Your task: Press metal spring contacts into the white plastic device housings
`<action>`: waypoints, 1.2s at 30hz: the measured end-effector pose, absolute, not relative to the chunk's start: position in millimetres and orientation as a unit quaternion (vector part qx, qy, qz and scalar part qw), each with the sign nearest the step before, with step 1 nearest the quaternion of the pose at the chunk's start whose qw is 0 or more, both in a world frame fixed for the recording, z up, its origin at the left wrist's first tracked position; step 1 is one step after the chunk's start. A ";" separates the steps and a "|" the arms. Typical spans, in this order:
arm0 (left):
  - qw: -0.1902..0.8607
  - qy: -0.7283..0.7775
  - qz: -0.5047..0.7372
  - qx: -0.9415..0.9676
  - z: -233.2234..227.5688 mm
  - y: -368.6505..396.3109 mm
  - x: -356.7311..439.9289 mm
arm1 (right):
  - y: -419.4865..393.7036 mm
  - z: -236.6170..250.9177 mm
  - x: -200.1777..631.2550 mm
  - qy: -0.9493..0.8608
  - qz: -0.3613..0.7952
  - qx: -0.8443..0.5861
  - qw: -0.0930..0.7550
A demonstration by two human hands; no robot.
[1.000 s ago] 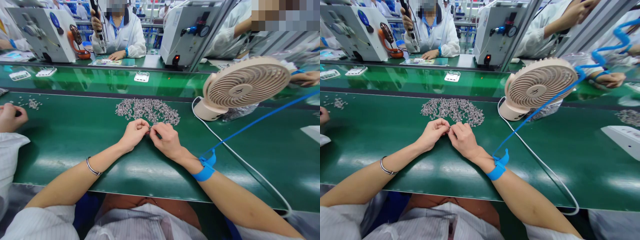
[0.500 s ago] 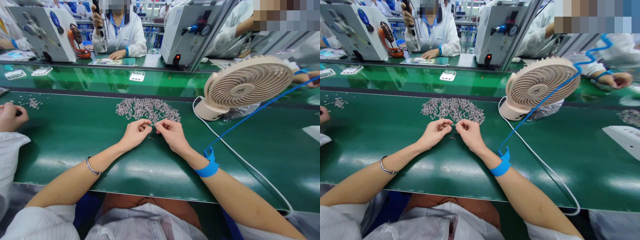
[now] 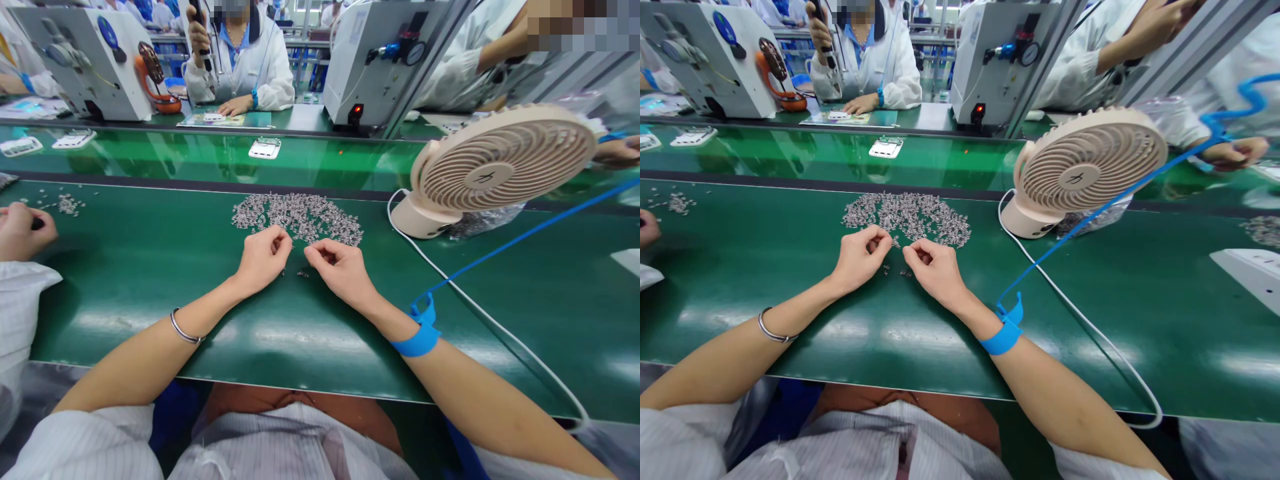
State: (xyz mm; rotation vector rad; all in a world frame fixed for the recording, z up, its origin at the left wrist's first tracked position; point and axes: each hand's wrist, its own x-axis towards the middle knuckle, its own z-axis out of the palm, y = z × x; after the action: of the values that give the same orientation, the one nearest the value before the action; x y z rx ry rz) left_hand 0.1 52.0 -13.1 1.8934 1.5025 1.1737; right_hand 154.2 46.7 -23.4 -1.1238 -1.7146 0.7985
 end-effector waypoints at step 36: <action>0.125 0.545 0.034 0.828 -11.9 49.1 -9.7 | 116.7 -27.1 256.8 -0.732 0.027 -0.632 0.252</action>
State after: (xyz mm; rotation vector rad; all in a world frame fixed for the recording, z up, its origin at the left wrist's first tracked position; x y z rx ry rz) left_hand -9.7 49.1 -11.9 2.4135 1.5895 0.1000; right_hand 256.8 116.7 -27.1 -1.7203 -1.9912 0.0742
